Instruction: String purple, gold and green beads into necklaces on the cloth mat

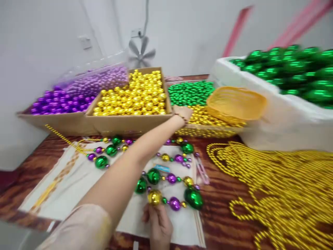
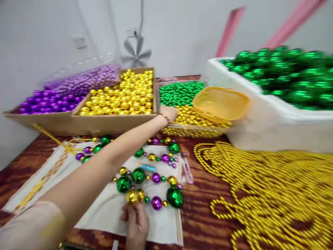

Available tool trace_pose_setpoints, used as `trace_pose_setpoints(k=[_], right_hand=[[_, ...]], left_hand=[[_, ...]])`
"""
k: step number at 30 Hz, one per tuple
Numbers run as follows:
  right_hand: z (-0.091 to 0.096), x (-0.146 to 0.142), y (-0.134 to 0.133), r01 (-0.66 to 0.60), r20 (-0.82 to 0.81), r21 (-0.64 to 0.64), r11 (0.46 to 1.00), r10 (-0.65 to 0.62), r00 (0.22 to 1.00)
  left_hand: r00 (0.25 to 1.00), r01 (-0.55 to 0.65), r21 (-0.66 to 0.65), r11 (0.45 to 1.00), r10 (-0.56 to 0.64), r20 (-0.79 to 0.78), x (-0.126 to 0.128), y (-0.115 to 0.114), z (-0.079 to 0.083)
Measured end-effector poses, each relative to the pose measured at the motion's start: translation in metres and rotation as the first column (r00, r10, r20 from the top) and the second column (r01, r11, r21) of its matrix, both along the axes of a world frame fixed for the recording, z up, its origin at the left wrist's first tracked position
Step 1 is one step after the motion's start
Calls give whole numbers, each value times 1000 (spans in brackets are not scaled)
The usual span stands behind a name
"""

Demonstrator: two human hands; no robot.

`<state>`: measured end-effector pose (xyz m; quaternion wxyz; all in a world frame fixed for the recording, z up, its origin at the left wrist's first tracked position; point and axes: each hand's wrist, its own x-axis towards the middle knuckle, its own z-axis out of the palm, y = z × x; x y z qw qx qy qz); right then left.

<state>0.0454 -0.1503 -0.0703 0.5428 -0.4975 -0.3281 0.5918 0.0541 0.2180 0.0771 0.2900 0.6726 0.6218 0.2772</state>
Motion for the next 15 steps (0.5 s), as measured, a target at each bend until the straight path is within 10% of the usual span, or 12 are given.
trace_pose_setpoints(k=[5, 9, 15], right_hand=[[-14, -8, 4, 45, -98, -96, 994, -54, 994], [-17, -7, 3, 13, -209, -126, 992, -39, 977], [-4, -1, 2, -22, -294, -112, 993, -12, 956]], left_hand=[[947, -12, 90, 996, 40, -317, 9, 23, 12], [769, 4, 163, 987, 101, -631, 13, 48, 28], [630, 84, 40, 996, -22, -776, 14, 74, 16]])
